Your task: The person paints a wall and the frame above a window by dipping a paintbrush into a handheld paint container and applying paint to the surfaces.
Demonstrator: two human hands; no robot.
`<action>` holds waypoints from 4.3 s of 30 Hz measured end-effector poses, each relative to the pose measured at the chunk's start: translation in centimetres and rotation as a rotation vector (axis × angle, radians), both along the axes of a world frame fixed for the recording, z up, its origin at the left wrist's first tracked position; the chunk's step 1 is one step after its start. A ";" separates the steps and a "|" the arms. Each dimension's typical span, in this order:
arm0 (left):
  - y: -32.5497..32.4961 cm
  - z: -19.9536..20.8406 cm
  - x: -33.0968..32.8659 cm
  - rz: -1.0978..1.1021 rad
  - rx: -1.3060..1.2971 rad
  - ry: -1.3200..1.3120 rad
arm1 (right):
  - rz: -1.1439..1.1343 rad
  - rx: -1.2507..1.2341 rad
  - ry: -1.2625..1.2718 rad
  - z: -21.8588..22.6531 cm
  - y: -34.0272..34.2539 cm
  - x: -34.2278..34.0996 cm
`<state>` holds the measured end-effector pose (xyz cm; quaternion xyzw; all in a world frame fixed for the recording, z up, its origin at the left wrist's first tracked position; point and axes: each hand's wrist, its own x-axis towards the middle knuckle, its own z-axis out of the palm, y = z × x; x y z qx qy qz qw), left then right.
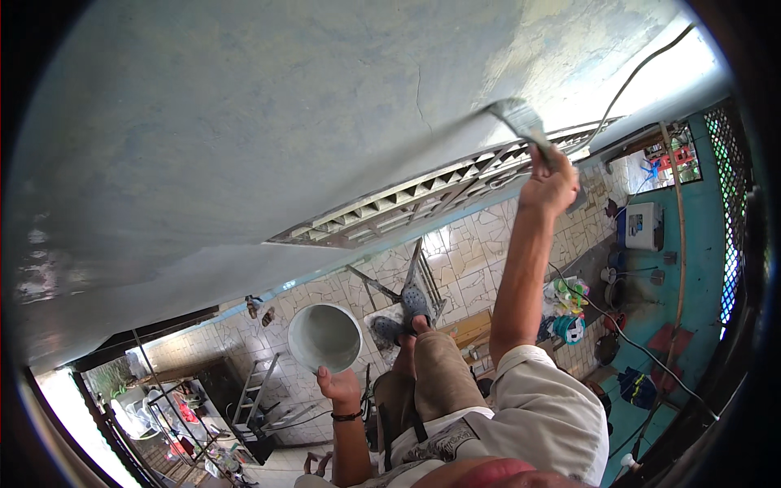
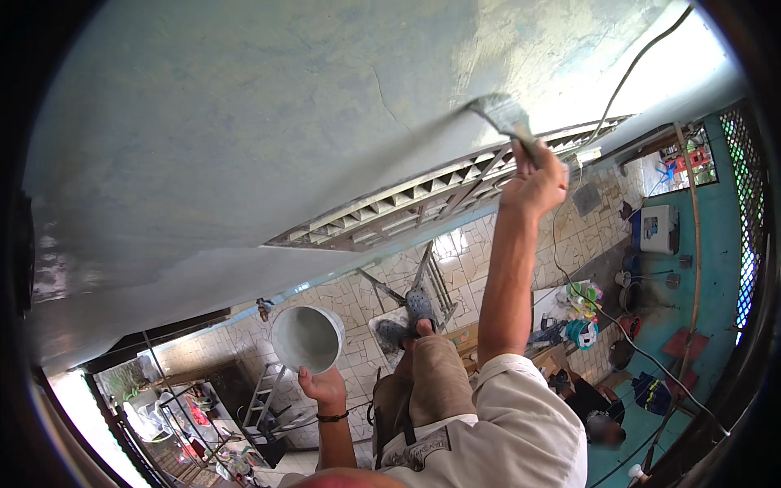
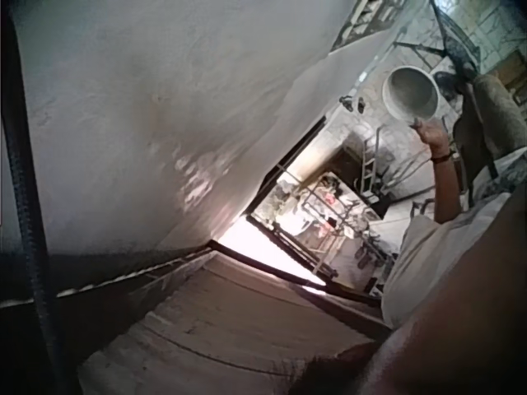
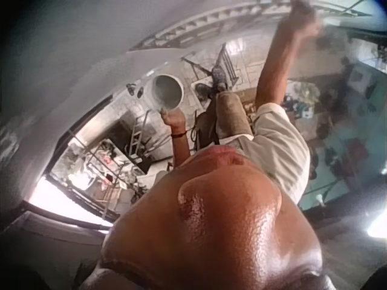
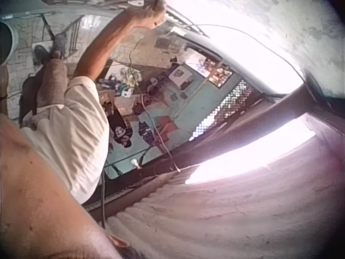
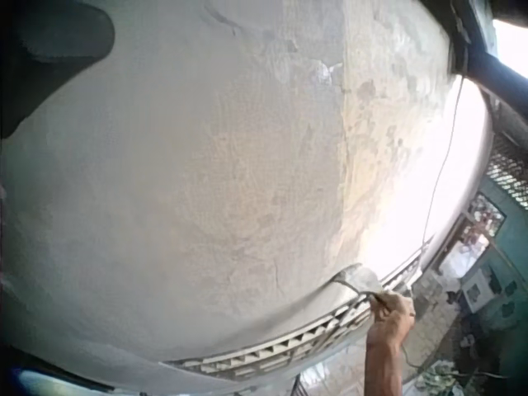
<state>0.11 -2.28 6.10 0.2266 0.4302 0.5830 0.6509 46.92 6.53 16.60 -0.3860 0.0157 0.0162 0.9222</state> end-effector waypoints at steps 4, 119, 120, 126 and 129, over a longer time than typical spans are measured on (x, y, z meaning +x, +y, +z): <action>0.1 0.2 0.5 0.005 0.023 -0.052 | 0.123 0.282 -0.209 8.7 -0.3 0.2; 1.9 -2.5 1.5 0.089 -0.027 -0.113 | 0.128 0.176 -0.100 -3.8 0.7 -2.9; 2.0 -2.5 1.4 0.090 -0.051 -0.092 | 0.105 0.152 -0.046 -6.2 0.5 -3.0; 2.2 -2.7 -0.1 0.017 -0.020 -0.037 | 0.006 -0.146 0.149 -17.1 -1.8 -1.6; 2.0 -3.0 -0.6 -0.003 -0.004 -0.026 | -0.100 -0.317 0.062 -19.0 -2.1 -0.6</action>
